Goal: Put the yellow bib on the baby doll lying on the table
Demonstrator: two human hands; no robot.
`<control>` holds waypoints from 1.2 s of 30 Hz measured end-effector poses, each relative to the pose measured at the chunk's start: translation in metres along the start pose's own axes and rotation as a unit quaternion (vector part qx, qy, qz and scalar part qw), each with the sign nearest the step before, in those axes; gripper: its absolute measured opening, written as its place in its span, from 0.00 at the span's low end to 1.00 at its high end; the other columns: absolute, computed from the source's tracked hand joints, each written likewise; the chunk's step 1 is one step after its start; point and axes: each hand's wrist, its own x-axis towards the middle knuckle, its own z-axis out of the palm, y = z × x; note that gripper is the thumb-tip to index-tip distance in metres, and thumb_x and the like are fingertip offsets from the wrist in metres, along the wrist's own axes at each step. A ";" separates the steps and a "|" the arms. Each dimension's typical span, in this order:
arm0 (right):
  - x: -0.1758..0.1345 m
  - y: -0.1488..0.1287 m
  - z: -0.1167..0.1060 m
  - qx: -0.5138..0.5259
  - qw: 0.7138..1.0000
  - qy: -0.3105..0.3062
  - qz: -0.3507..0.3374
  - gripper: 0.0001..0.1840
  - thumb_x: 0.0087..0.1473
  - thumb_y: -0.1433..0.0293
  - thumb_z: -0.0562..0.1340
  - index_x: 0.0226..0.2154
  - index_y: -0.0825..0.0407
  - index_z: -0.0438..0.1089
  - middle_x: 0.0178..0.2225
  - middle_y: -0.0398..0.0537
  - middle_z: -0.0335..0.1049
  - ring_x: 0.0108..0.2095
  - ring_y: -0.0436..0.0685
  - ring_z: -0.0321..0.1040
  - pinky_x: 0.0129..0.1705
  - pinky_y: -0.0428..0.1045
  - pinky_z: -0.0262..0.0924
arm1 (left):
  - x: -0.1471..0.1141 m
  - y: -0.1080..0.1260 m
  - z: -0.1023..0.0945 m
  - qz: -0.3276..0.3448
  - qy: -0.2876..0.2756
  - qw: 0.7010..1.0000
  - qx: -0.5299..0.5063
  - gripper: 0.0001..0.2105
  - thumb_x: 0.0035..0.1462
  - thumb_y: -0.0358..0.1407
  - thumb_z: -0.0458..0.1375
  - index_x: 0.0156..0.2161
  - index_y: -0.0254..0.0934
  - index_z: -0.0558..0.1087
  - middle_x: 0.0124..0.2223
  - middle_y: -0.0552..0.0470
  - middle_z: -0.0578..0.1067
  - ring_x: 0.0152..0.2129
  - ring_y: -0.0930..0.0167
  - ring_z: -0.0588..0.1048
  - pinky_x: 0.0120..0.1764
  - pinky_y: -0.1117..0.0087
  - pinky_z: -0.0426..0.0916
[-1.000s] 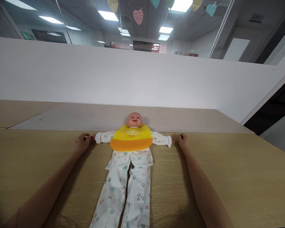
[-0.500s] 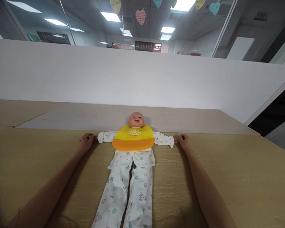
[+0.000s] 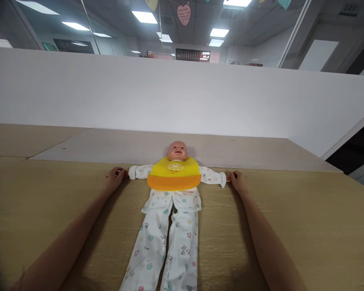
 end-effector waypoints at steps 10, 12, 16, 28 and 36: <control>-0.005 -0.007 -0.005 -0.025 0.999 -0.011 -0.018 0.21 0.57 0.57 0.52 0.27 0.53 0.74 0.29 0.53 0.76 0.30 0.57 0.68 0.34 0.48 0.54 | 0.001 0.008 -0.002 -0.048 0.032 0.996 -0.071 0.10 0.54 0.39 0.51 0.35 0.38 0.72 0.35 0.45 0.78 0.37 0.61 0.77 0.43 0.61 0.71; -0.005 -0.009 -0.006 -0.029 0.999 -0.011 -0.019 0.21 0.57 0.57 0.52 0.27 0.52 0.74 0.29 0.54 0.76 0.30 0.57 0.69 0.33 0.48 0.54 | 0.002 0.008 -0.002 -0.055 0.037 0.994 -0.091 0.09 0.53 0.38 0.51 0.34 0.38 0.72 0.34 0.45 0.78 0.36 0.61 0.77 0.42 0.62 0.71; -0.006 -0.011 -0.007 -0.021 1.000 -0.017 -0.013 0.22 0.57 0.56 0.53 0.27 0.52 0.74 0.29 0.54 0.77 0.32 0.59 0.70 0.35 0.49 0.55 | 0.003 0.007 -0.002 -0.060 0.031 0.992 -0.106 0.10 0.52 0.39 0.51 0.34 0.38 0.72 0.34 0.45 0.78 0.36 0.62 0.77 0.43 0.62 0.71; -0.009 -0.016 -0.009 0.016 1.000 -0.023 -0.008 0.23 0.54 0.52 0.55 0.27 0.53 0.74 0.29 0.52 0.76 0.32 0.58 0.70 0.35 0.49 0.57 | -0.006 0.017 -0.008 -0.027 -0.005 1.000 -0.012 0.12 0.56 0.39 0.50 0.39 0.39 0.74 0.38 0.45 0.79 0.38 0.60 0.77 0.40 0.62 0.70; -0.006 -0.006 -0.003 -0.007 0.999 -0.033 -0.010 0.23 0.55 0.52 0.55 0.29 0.53 0.75 0.30 0.52 0.77 0.32 0.58 0.70 0.35 0.49 0.57 | -0.011 0.026 -0.019 -0.035 -0.022 0.999 0.012 0.10 0.57 0.39 0.51 0.38 0.40 0.74 0.37 0.47 0.80 0.37 0.60 0.78 0.39 0.63 0.70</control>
